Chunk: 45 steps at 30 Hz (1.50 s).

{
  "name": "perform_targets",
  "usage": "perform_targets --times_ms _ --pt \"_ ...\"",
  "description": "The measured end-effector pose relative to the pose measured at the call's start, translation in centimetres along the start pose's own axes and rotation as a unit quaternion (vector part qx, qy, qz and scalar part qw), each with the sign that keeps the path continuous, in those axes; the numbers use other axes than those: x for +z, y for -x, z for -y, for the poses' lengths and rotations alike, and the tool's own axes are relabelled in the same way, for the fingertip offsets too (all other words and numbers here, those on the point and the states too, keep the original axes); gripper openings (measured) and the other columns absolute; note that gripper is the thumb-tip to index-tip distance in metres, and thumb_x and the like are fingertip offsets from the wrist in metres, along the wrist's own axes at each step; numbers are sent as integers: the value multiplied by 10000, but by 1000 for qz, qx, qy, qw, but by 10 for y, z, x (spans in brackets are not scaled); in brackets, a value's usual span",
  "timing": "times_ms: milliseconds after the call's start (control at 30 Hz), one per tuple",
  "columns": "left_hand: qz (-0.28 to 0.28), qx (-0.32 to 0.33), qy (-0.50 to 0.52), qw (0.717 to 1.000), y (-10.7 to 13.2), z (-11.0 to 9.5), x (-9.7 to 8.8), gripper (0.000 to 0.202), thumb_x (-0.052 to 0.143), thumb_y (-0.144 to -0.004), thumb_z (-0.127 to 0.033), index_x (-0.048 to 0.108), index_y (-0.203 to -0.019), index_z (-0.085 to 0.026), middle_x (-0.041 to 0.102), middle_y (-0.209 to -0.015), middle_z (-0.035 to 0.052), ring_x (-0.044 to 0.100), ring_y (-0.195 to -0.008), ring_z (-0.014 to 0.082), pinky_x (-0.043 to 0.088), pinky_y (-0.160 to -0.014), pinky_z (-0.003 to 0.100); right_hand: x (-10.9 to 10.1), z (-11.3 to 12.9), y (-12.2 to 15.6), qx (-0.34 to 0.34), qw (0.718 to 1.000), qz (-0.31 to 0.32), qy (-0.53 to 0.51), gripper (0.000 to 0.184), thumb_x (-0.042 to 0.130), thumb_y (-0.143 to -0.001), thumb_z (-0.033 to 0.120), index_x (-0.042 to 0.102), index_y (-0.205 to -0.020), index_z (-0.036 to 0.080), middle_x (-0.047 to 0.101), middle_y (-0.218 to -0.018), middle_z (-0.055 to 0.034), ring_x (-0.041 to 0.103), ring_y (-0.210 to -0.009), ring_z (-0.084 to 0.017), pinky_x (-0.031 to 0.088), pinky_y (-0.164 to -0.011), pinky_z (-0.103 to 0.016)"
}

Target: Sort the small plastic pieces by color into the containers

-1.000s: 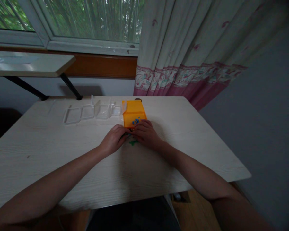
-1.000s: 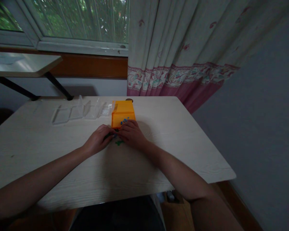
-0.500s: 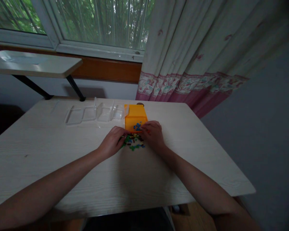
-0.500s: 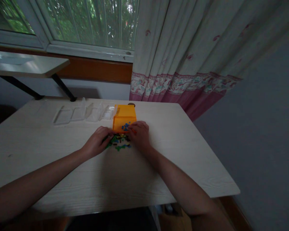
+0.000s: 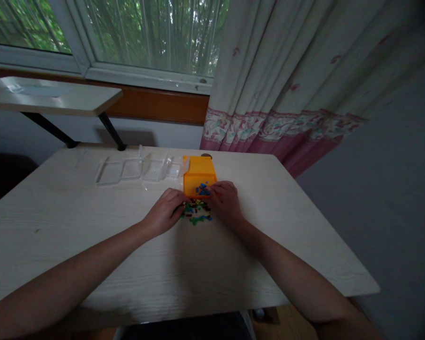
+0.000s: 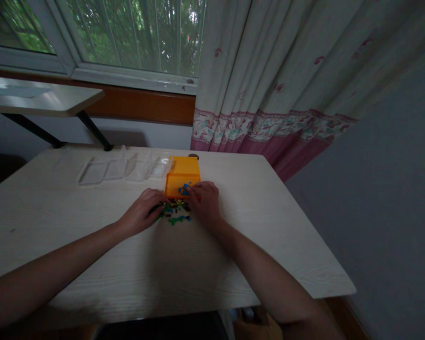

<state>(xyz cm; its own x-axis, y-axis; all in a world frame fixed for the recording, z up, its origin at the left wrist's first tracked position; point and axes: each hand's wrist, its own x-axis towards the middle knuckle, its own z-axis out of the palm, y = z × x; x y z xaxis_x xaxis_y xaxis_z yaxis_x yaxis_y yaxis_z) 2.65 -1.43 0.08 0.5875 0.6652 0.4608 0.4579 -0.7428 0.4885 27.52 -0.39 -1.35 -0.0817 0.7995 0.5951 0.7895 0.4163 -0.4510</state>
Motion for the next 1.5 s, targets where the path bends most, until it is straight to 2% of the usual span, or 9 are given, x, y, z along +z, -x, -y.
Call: perform_targets --times_ms 167,400,733,1167,1300,1400,1500 --pt "4 3 -6 1000 1 1 1 198 541 -908 -142 655 -1063 -192 620 -1092 97 545 -1067 245 461 -951 425 -2 3 0 -15 1000 0 -7 294 552 -964 410 765 -868 232 716 -882 -50 614 -904 -200 450 -880 -394" --pt "13 19 -15 1000 0 2 4 153 618 -916 -258 688 -1040 -203 607 -1108 98 539 -1097 252 449 -971 434 -2 3 0 -24 999 5 -21 261 565 -961 381 760 -870 233 721 -876 -39 612 -903 -195 450 -885 -396" --pt "15 10 -41 999 1 0 2 143 626 -902 -254 696 -1013 -196 598 -1119 110 533 -1105 268 459 -957 460 -4 8 0 -29 999 20 -34 249 579 -949 371 747 -852 216 721 -874 -45 604 -909 -205 458 -879 -401" --pt "17 -14 -51 998 1 2 4 127 688 -872 -327 718 -914 -211 608 -1119 93 544 -1095 267 459 -945 436 -5 8 -2 -44 998 29 -40 236 573 -951 344 743 -849 216 726 -865 -41 615 -883 -202 468 -859 -389" --pt "13 -15 -46 999 1 1 4 108 674 -883 -304 705 -900 -202 611 -1081 86 543 -1073 259 455 -941 428 -4 8 -1 -47 998 22 -35 241 568 -951 351 746 -855 220 722 -862 -46 613 -883 -206 471 -855 -394" --pt "6 -12 -36 999 0 -2 2 103 636 -904 -278 682 -925 -188 621 -1052 90 549 -1049 252 458 -930 420 -5 11 1 -71 997 18 -26 231 561 -951 348 752 -883 237 724 -905 -53 611 -930 -213 464 -892 -407" --pt "-6 -12 -23 1000 -1 -4 -1 117 588 -932 -278 652 -939 -179 631 -1035 94 556 -1026 247 460 -915 417 -7 17 6 -139 989 48 -23 180 586 -932 322 748 -992 272 728 -967 -42 604 -1026 -216 436 -976 -418"
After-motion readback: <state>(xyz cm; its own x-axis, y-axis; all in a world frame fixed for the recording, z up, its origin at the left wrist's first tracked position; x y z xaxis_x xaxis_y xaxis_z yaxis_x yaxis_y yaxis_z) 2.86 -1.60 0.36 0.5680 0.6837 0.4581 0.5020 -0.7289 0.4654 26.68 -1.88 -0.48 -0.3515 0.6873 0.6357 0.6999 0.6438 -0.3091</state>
